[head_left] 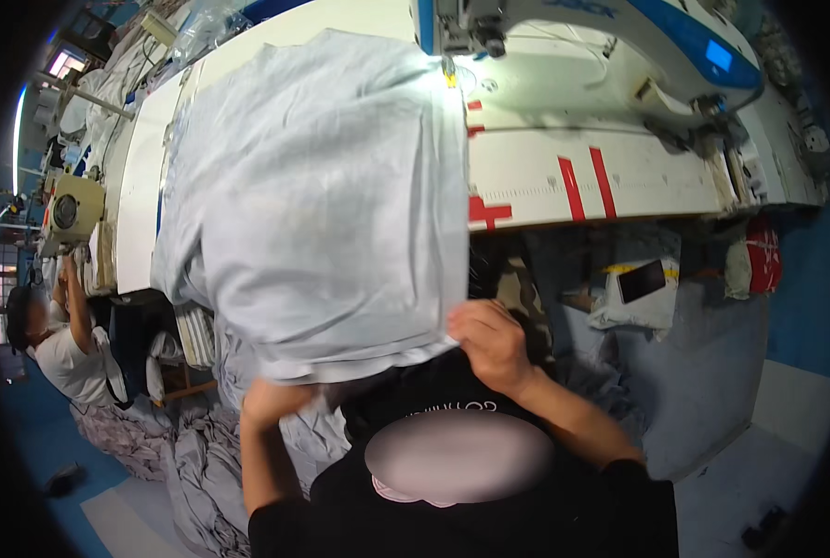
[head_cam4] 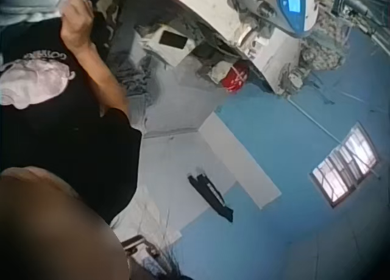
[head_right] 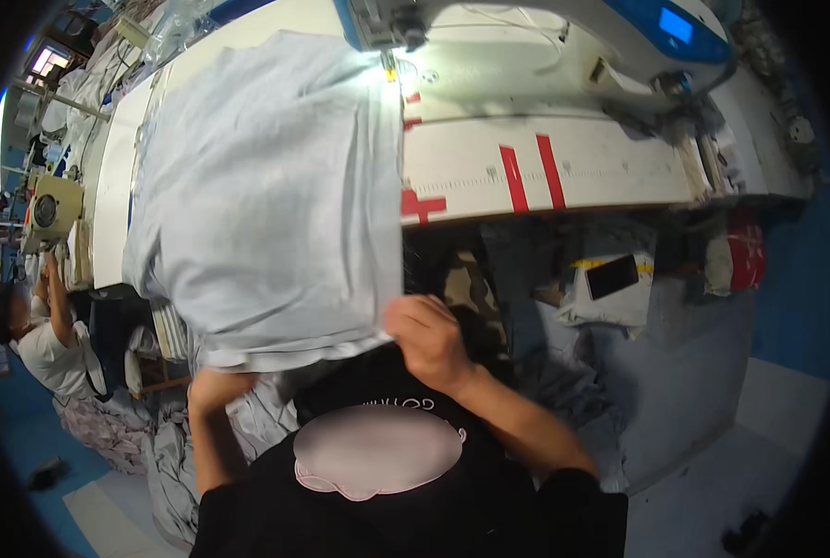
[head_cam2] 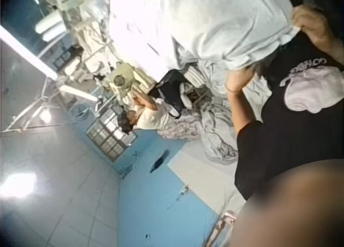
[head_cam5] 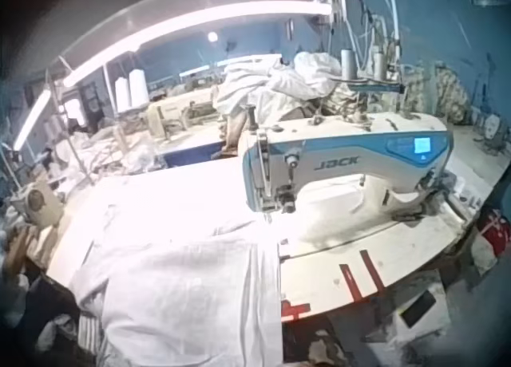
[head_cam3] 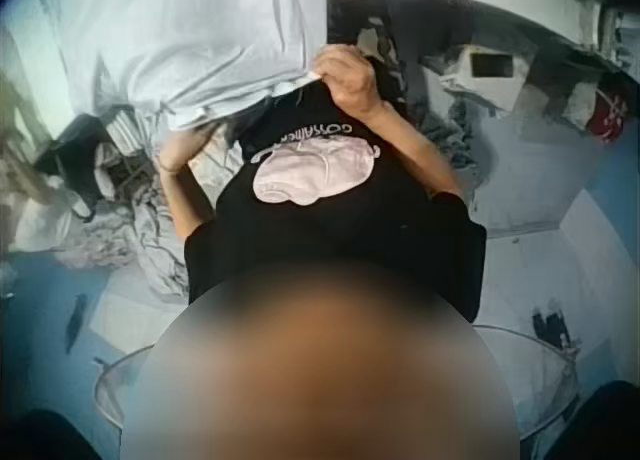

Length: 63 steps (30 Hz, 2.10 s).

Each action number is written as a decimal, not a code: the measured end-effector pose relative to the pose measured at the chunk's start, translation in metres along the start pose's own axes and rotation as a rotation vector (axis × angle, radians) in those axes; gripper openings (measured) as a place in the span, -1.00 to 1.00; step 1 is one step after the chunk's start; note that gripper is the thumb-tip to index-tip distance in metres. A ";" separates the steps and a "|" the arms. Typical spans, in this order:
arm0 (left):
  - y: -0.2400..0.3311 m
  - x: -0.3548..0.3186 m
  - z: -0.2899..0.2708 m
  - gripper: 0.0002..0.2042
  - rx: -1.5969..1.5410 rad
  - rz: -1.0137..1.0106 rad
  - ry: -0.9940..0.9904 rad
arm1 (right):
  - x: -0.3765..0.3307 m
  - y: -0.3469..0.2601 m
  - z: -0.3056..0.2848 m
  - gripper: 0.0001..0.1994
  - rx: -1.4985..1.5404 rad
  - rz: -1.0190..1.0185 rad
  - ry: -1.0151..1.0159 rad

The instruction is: Sewing fabric pieces together using an industrial sewing machine to create pillowcases.

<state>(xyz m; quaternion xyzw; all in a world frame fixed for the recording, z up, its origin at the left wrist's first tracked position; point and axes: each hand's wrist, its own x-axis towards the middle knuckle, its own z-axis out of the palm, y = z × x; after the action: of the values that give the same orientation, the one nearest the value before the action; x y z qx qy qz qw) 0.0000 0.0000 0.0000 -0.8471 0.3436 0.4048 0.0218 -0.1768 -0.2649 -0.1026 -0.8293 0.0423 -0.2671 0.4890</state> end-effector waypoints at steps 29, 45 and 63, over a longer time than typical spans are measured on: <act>-0.006 0.224 -0.175 -0.90 -0.070 0.213 1.138 | 0.119 0.013 -0.062 -0.78 -0.199 -0.132 -0.202; -0.031 0.286 -0.222 -0.92 0.071 0.235 1.284 | 0.195 0.046 -0.067 -0.80 -0.311 -0.179 -0.264; -0.070 0.260 -0.242 -0.74 -0.131 0.279 1.050 | 0.191 0.028 -0.044 -0.80 -0.386 -0.113 -0.019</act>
<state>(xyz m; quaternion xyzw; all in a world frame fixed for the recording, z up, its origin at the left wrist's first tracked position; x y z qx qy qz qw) 0.3182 -0.1695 -0.0363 -0.8812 0.3917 -0.0528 -0.2592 -0.0291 -0.3771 -0.0324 -0.9112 0.0414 -0.2735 0.3054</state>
